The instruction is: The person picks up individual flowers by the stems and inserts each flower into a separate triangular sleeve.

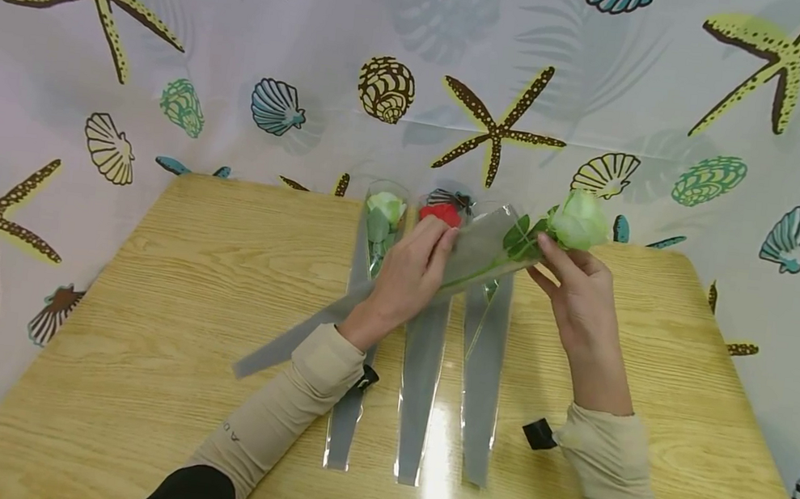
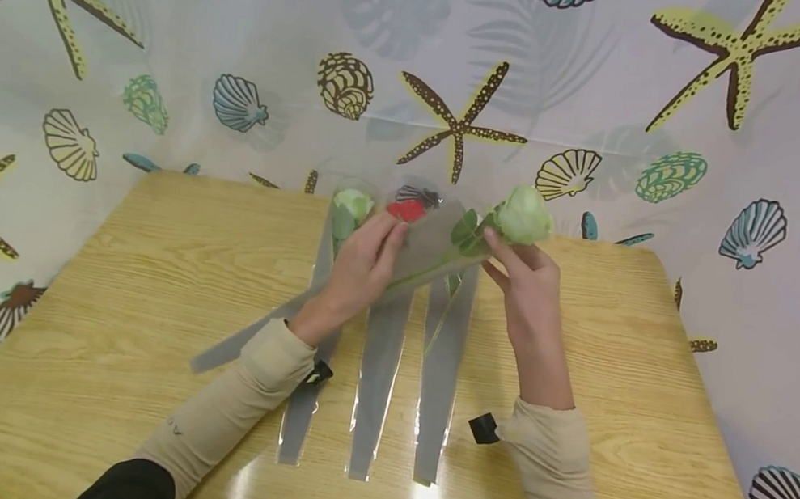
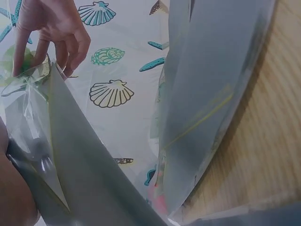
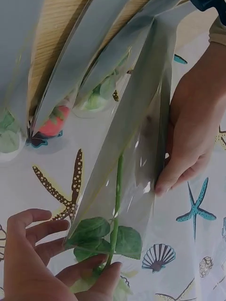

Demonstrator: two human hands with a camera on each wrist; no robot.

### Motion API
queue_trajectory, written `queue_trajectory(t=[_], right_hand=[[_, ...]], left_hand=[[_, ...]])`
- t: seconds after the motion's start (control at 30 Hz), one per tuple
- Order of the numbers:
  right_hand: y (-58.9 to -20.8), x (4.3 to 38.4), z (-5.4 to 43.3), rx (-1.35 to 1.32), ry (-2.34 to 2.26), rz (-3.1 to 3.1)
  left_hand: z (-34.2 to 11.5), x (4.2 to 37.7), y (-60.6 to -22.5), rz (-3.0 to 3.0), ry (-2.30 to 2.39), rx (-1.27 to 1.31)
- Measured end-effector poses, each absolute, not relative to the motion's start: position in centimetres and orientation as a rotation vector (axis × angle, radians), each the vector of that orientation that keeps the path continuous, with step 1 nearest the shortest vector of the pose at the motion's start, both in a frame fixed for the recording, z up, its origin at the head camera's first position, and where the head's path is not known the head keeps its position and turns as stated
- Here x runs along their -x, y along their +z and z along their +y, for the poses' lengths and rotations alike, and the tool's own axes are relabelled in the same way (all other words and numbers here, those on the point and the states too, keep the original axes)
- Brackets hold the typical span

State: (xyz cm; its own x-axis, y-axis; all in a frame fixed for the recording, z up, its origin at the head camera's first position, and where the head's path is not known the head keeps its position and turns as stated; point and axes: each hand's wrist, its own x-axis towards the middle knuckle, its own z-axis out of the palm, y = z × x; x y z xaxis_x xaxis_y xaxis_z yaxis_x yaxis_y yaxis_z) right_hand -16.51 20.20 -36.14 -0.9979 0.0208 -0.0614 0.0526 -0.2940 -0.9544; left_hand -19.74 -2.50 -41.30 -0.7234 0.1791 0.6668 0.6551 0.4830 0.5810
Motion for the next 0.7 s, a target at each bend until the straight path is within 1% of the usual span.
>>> queue_trajectory(t=[0.27,0.57,0.7], right_hand=[[-36.3,16.6,20.7,-0.014,-2.6,1.79],[-36.8,16.9,19.4,-0.102,-2.64,1.847],[-37.0,16.8,18.9,-0.1,-2.587,1.847]], left_hand=[[-2.6,19.7,-41.2,-2.169,-1.199,0.684],[-2.5,19.7,-41.1,-2.187,-1.21,0.702],[-2.3,19.6,-41.2,-2.199,-1.197,0.688]])
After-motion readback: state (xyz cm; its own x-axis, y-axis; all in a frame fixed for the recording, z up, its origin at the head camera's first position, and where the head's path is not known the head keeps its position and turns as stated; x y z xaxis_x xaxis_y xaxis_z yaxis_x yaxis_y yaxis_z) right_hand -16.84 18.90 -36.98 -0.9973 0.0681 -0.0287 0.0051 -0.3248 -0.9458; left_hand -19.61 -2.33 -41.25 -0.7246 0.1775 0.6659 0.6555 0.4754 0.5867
